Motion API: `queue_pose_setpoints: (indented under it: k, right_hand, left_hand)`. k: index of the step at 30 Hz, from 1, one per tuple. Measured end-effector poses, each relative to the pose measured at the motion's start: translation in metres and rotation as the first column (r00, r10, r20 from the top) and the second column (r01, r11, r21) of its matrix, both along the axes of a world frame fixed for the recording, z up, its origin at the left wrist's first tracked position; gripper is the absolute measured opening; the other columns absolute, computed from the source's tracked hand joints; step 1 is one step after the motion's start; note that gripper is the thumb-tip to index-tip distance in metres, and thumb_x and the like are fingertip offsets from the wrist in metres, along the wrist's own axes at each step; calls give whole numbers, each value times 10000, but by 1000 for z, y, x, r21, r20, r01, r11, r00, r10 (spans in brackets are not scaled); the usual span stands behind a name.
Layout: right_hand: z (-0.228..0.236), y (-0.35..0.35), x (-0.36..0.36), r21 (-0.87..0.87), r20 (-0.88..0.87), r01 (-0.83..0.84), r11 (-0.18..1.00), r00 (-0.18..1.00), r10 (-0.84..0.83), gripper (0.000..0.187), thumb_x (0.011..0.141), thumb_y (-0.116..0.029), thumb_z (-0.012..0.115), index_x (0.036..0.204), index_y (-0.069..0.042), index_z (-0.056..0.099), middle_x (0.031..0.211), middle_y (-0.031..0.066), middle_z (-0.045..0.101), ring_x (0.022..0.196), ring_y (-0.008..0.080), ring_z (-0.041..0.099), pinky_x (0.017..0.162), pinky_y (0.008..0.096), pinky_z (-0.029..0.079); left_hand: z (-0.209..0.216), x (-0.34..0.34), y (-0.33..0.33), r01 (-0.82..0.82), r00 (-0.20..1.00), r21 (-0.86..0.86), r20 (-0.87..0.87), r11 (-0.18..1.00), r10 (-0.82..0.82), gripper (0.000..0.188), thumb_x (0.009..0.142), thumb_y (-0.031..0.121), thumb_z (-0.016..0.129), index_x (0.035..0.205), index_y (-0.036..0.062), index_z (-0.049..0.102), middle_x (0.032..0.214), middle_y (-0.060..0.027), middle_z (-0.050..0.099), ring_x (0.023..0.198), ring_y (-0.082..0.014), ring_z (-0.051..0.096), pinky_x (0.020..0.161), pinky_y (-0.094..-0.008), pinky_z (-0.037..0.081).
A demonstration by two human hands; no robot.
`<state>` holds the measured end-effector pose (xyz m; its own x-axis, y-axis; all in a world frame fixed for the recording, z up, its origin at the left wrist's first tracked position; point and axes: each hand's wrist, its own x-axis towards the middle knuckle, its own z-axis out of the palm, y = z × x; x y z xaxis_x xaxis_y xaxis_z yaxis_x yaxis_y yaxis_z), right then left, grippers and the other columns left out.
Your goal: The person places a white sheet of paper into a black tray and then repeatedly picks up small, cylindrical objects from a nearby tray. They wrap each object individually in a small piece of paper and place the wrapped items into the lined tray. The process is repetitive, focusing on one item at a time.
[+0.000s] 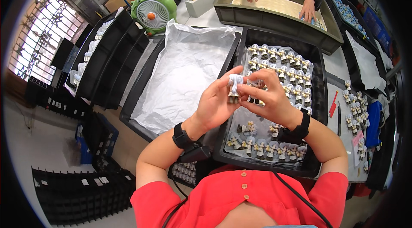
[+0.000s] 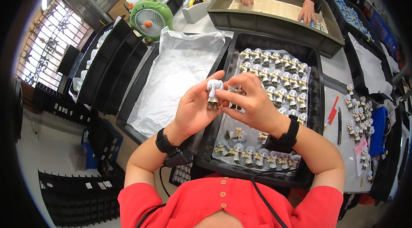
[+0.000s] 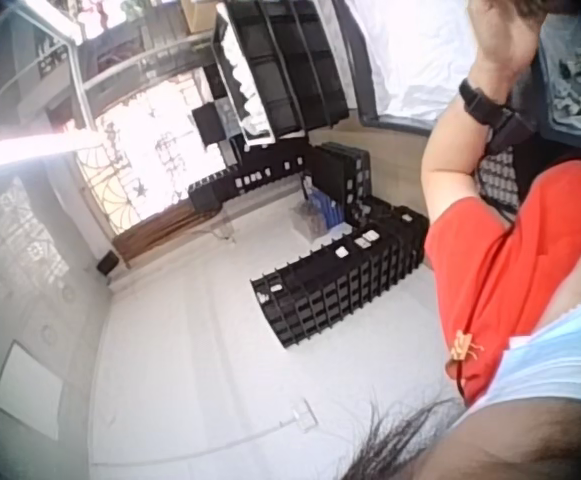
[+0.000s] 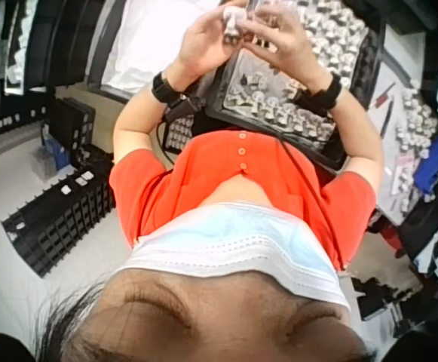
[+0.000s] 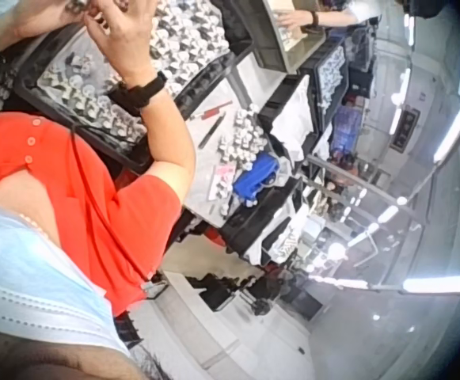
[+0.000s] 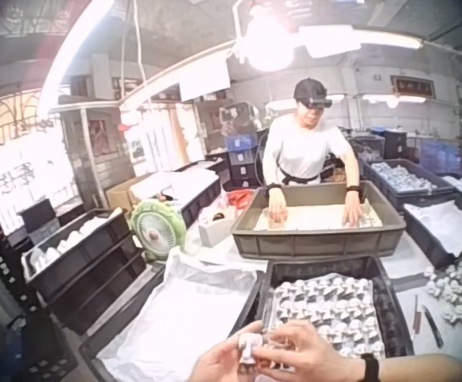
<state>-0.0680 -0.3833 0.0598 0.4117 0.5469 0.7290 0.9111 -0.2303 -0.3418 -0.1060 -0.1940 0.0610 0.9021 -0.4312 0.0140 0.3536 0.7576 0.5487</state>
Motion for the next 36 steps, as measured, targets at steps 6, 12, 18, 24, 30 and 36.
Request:
queue_pose_setpoints:
  k: [6,12,18,24,30,36]
  right_hand:
    - [20,-2,-12,106,-331,-27,994,942,60,555,630,-126,798,1146,-102,595,1075,87,505,966,264,529,800,341,467]
    - [10,-10,7,178,-421,94,979,907,-11,526,661,-123,789,1147,-79,590,1113,94,518,937,190,546,734,286,474]
    - [12,-11,12,171,-457,95,981,890,-6,519,668,-99,775,1149,-63,584,1128,87,511,949,169,537,738,266,459]
    - [12,-12,18,132,-494,139,981,868,-57,508,679,-71,762,1154,-75,582,1133,53,492,957,123,519,739,249,439]
    - [11,-15,24,121,-526,174,977,846,-85,477,683,-57,743,1133,-79,585,1125,33,485,973,111,504,746,241,424]
    - [11,-13,26,118,-542,175,977,836,-84,471,690,-53,742,1132,-79,584,1124,33,480,988,113,498,753,238,420]
  left_hand:
    - [-7,1,-1,8,986,52,-164,999,1,569,938,551,343,1218,67,445,886,-53,553,701,-133,530,609,-246,444]
    - [4,1,14,-5,994,95,-107,996,16,454,960,426,366,1213,58,450,881,-61,553,672,-145,509,567,-245,402]
    - [43,48,46,-201,977,706,97,679,188,416,919,311,509,1225,34,454,884,-38,570,706,-119,530,601,-249,417]
    - [-34,163,80,-309,946,944,292,117,143,335,786,295,723,882,-17,650,771,-40,632,632,-92,541,568,-244,430]
    - [-60,201,50,-378,916,913,393,-153,83,347,712,290,758,826,-25,669,749,-105,664,661,-157,628,611,-295,491]
    - [-74,212,38,-401,894,878,437,-263,97,355,663,297,759,821,-11,678,773,-138,671,690,-225,655,598,-327,513]
